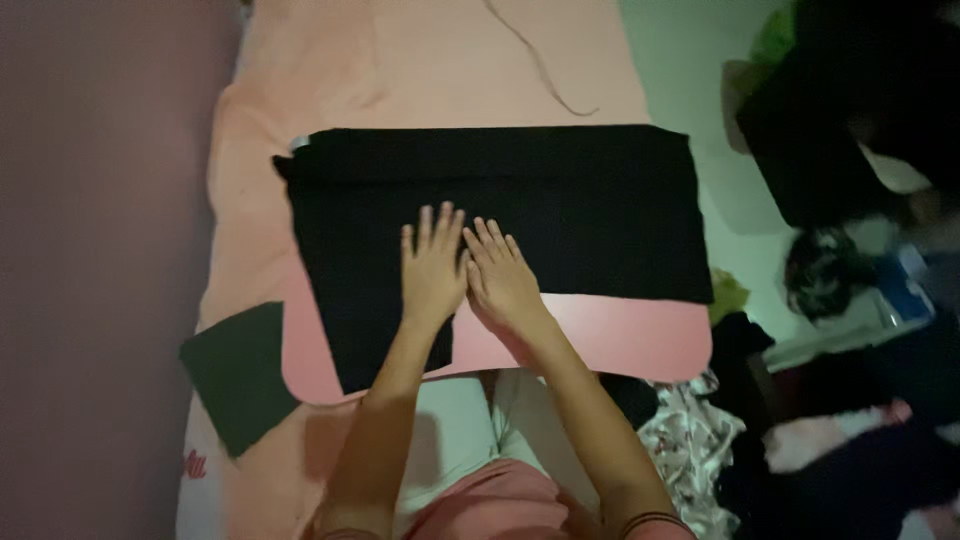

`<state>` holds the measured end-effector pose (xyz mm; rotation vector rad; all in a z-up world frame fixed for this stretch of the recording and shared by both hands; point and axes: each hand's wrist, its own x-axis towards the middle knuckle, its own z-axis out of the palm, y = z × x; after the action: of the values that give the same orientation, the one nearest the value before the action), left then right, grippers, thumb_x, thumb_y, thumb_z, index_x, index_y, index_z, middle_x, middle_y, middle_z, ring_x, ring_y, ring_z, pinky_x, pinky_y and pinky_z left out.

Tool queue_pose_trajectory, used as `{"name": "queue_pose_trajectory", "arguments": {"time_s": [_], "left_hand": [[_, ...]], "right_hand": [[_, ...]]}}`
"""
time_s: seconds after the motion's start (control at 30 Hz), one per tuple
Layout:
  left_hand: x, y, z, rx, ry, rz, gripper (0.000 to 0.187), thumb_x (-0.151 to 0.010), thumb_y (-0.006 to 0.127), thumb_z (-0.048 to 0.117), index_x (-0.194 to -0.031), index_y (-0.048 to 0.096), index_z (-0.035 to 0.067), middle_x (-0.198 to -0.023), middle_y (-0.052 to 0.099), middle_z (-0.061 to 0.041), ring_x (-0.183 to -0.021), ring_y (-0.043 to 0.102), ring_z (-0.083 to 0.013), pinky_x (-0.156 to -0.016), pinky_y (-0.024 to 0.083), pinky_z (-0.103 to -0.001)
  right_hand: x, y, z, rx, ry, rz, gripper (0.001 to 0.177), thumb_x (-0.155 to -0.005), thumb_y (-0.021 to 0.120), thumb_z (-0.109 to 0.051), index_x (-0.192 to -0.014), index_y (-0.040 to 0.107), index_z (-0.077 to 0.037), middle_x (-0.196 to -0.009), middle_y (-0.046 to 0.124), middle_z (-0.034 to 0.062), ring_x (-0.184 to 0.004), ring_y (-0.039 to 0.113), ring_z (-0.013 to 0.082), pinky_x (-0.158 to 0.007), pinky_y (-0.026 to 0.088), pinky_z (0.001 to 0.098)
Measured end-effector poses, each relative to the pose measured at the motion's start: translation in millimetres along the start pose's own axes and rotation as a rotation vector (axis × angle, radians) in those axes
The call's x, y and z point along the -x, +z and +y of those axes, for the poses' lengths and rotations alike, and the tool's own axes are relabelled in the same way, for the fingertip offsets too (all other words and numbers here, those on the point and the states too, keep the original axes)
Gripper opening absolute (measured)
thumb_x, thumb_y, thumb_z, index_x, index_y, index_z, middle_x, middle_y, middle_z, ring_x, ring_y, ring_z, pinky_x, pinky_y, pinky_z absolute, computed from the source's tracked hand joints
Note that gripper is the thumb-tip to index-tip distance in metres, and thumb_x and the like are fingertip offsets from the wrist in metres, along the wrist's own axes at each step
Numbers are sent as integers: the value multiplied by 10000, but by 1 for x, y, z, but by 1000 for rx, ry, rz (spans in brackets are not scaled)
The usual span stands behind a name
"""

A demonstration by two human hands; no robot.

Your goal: The person folds a black garment on a pink folding board, repeatedly smoothing and adjusting it into a compact rectangle. They then pick up a dark gray sweater and begin folding it in the same manner.

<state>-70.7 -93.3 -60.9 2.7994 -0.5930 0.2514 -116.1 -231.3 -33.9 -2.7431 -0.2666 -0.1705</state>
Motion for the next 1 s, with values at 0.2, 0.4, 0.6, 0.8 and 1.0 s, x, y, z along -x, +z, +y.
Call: {"name": "queue_pose_trajectory", "arguments": {"time_s": [0.2,0.4,0.6,0.8,1.0], "left_hand": [[11,-2,1,78,-15,-50,694,-1016,465,486,-1600,351,130,-1680,264,-123,-1560,158,-342,-1239,97,-578],[9,-2,13,-5,-60,-35,701,-987,508,486,-1580,382,134,-1670,284,-123,-1554,165,-332,-1233,104,-579],[10,-3,10,56,-46,-57,694,-985,525,480,-1571,404,128,-1669,293,-117,-1556,166,-329,-1236,106,-577],[9,-5,10,10,-45,-29,697,-982,507,486,-1574,401,133,-1668,291,-104,-1555,174,-320,-1238,111,-566],[6,-2,11,51,-37,-21,703,-1004,497,503,-1590,385,130,-1688,272,-104,-1574,161,-319,-1258,96,-556]], "right_hand": [[82,-45,97,87,573,-61,660,-989,529,-428,-1592,353,-224,-1706,158,120,-1585,88,335,-1262,74,547],[138,-99,164,249,706,253,632,-1088,474,-372,-1608,337,-41,-1703,169,219,-1575,84,408,-1255,57,560],[70,-40,71,14,266,273,559,-1087,478,-258,-1598,411,-40,-1702,258,199,-1593,183,358,-1277,141,577],[1,-6,37,92,131,82,560,-1015,546,-413,-1542,452,-250,-1670,286,117,-1569,200,328,-1264,166,559],[93,-67,143,18,634,220,594,-1002,548,-391,-1563,445,-223,-1702,317,108,-1578,277,330,-1296,188,571]]}}
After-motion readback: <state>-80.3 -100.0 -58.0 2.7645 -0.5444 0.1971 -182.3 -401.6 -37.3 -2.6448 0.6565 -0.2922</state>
